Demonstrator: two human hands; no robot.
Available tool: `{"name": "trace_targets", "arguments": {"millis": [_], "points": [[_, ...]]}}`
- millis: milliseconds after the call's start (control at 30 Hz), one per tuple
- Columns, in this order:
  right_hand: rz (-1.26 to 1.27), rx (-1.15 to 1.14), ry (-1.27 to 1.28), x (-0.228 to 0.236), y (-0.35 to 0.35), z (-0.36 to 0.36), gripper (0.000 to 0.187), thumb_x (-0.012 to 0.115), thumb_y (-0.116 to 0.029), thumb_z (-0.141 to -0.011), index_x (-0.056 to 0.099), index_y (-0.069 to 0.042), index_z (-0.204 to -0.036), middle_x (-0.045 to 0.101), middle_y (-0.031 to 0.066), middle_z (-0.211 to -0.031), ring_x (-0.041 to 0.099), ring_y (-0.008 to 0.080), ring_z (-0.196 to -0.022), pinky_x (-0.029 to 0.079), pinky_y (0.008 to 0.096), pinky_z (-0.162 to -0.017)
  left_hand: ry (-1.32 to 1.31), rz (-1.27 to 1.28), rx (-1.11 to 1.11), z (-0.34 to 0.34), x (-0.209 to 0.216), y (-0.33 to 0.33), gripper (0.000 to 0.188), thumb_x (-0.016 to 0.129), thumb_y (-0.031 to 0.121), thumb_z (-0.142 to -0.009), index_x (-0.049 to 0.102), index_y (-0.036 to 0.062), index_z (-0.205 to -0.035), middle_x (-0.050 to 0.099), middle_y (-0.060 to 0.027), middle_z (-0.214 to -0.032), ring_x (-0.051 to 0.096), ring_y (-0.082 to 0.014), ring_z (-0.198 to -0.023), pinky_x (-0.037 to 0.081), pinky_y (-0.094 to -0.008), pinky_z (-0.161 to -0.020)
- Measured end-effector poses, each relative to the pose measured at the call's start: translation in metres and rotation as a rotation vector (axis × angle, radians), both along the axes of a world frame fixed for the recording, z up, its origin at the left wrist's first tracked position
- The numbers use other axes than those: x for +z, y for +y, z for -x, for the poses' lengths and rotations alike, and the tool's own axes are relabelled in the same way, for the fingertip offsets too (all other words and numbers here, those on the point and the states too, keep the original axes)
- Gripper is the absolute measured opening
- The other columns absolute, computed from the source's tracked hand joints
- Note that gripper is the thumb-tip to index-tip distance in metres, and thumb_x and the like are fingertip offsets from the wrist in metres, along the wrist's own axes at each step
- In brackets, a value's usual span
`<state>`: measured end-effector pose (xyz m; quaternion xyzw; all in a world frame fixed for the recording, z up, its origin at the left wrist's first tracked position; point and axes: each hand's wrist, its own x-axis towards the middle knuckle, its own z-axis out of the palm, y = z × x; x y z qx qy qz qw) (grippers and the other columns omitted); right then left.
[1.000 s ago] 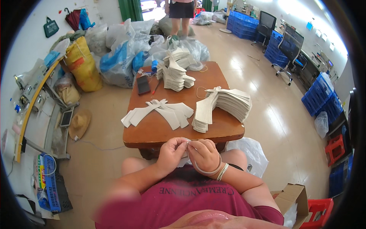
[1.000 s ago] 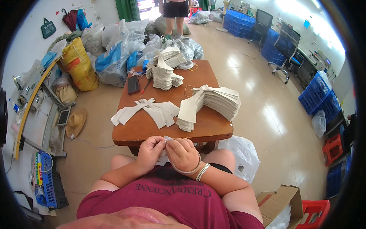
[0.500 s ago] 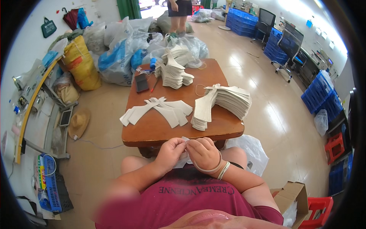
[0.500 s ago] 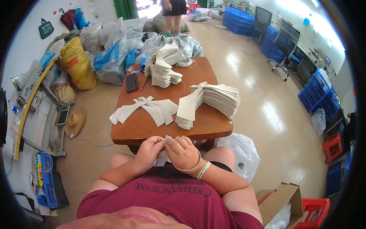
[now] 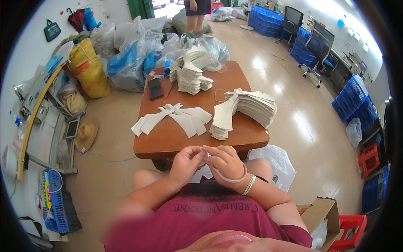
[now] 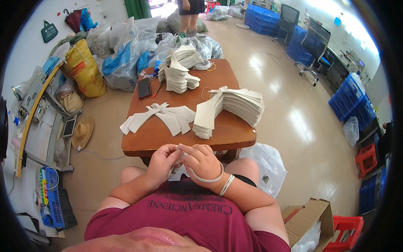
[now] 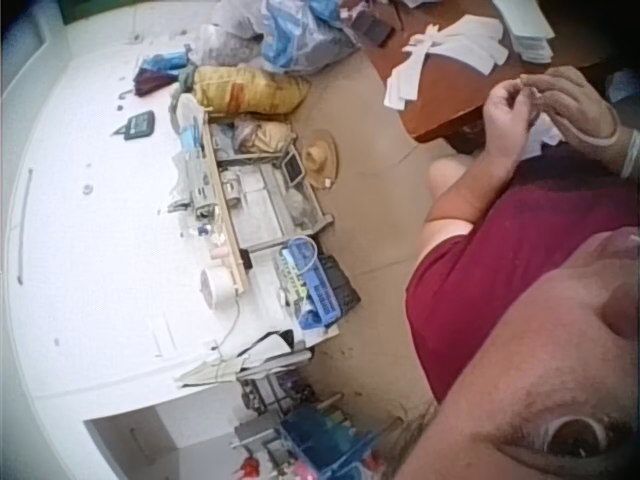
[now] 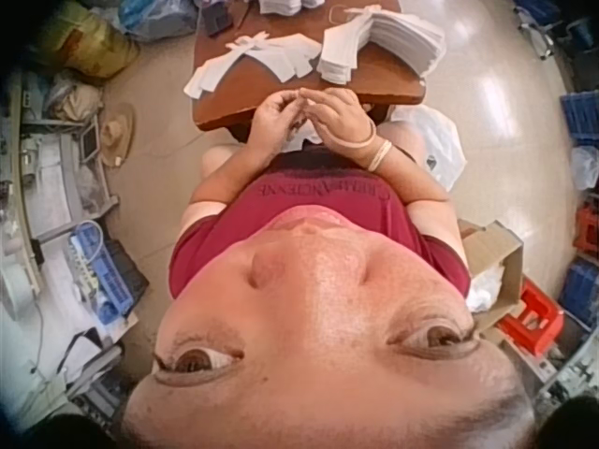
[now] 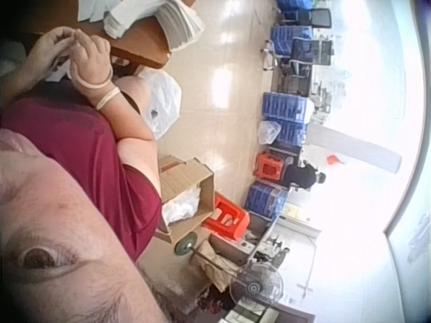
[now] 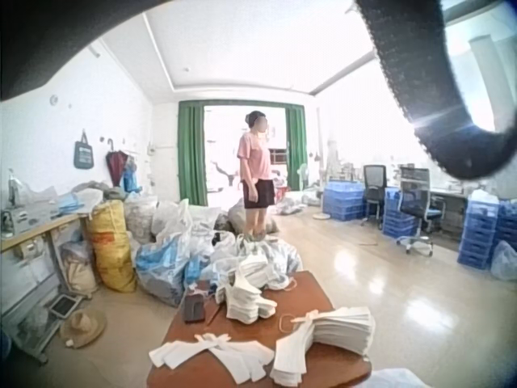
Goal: The recorder is manually stripping or peeling away backing or excess material from shoe components at a workstation.
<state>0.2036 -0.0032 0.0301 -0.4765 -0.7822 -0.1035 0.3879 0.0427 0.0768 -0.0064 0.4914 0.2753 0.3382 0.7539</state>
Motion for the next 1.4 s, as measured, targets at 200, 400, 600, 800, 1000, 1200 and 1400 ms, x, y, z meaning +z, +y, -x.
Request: {"name": "trace_targets", "arguments": {"millis": [200, 400, 600, 800, 1000, 1200, 1400], "points": [[0.047, 0.294, 0.266, 0.012, 0.001, -0.011, 0.021, 0.069, 0.004, -0.073, 0.058, -0.004, -0.09, 0.067, 0.0135, -0.111, 0.064, 0.0316, -0.093, 0.049, 0.0416, -0.088, 0.055, -0.081, 0.042, 0.001, -0.006, 0.012, 0.016, 0.051, 0.018, -0.102, 0.052, 0.0033, -0.108, 0.058, -0.003, -0.091, 0.053, -0.0077, -0.074, 0.045, -0.0214, -0.063], [0.044, 0.375, 0.035, 0.01, 0.001, -0.012, 0.021, 0.069, 0.003, -0.075, 0.056, -0.004, -0.09, 0.067, 0.0135, -0.101, 0.064, 0.0319, -0.091, 0.05, 0.0441, -0.089, 0.098, -0.117, 0.109, -0.001, 0.002, 0.019, 0.015, 0.049, 0.018, -0.102, 0.05, 0.0036, -0.107, 0.057, -0.0028, -0.085, 0.052, -0.0059, -0.065, 0.044, -0.0219, -0.056], [0.065, 0.239, 0.124, 0.011, 0.002, -0.007, 0.022, 0.069, 0.003, -0.073, 0.057, -0.005, -0.09, 0.065, 0.0123, -0.095, 0.064, 0.0297, -0.087, 0.05, 0.0429, -0.088, 0.069, -0.198, 0.078, -0.004, 0.012, 0.019, 0.016, 0.053, 0.015, -0.1, 0.049, 0.0021, -0.11, 0.059, -0.0033, -0.082, 0.053, -0.0051, -0.064, 0.043, -0.0208, -0.054], [0.095, 0.363, 0.118, 0.011, 0.001, -0.013, 0.021, 0.068, 0.003, -0.073, 0.056, -0.006, -0.087, 0.061, 0.0096, -0.084, 0.06, 0.0285, -0.077, 0.049, 0.0407, -0.076, 0.033, -0.098, 0.01, 0.0, 0.007, 0.024, 0.015, 0.056, 0.01, -0.097, 0.055, 0.0011, -0.109, 0.063, -0.0052, -0.089, 0.058, -0.0095, -0.074, 0.048, -0.0243, -0.07], [0.255, 0.475, 0.059, 0.002, -0.011, -0.035, 0.018, 0.068, -0.002, -0.074, 0.055, -0.006, -0.086, 0.058, 0.0096, -0.08, 0.057, 0.0309, -0.075, 0.046, 0.0386, -0.074, -0.287, 0.299, 0.405, 0.032, 0.051, 0.079, 0.004, 0.057, 0.01, -0.095, 0.056, 0.008, -0.092, 0.055, -0.0008, -0.067, 0.055, -0.0121, -0.057, 0.048, -0.0263, -0.057], [0.558, -0.057, 0.029, -0.02, -0.055, -0.079, 0.012, 0.067, -0.005, -0.075, 0.058, -0.009, -0.081, 0.06, 0.0093, -0.073, 0.059, 0.0326, -0.075, 0.046, 0.0422, -0.067, -0.366, -0.092, 0.677, 0.1, 0.107, 0.103, 0.014, 0.059, 0.018, -0.095, 0.054, 0.0096, -0.086, 0.052, 0.0024, -0.065, 0.039, -0.0046, -0.044, 0.03, -0.0187, -0.04], [0.59, -0.126, 0.214, -0.06, -0.083, -0.126, 0.013, 0.068, -0.011, -0.075, 0.056, -0.007, -0.073, 0.066, 0.0123, -0.081, 0.064, 0.0317, -0.085, 0.049, 0.0431, -0.069, -0.01, -0.34, 0.598, 0.112, 0.142, 0.091, 0.02, 0.058, 0.02, -0.096, 0.06, 0.0045, -0.108, 0.065, -0.0026, -0.08, 0.04, -0.0032, -0.044, 0.029, -0.0174, -0.039]]}}
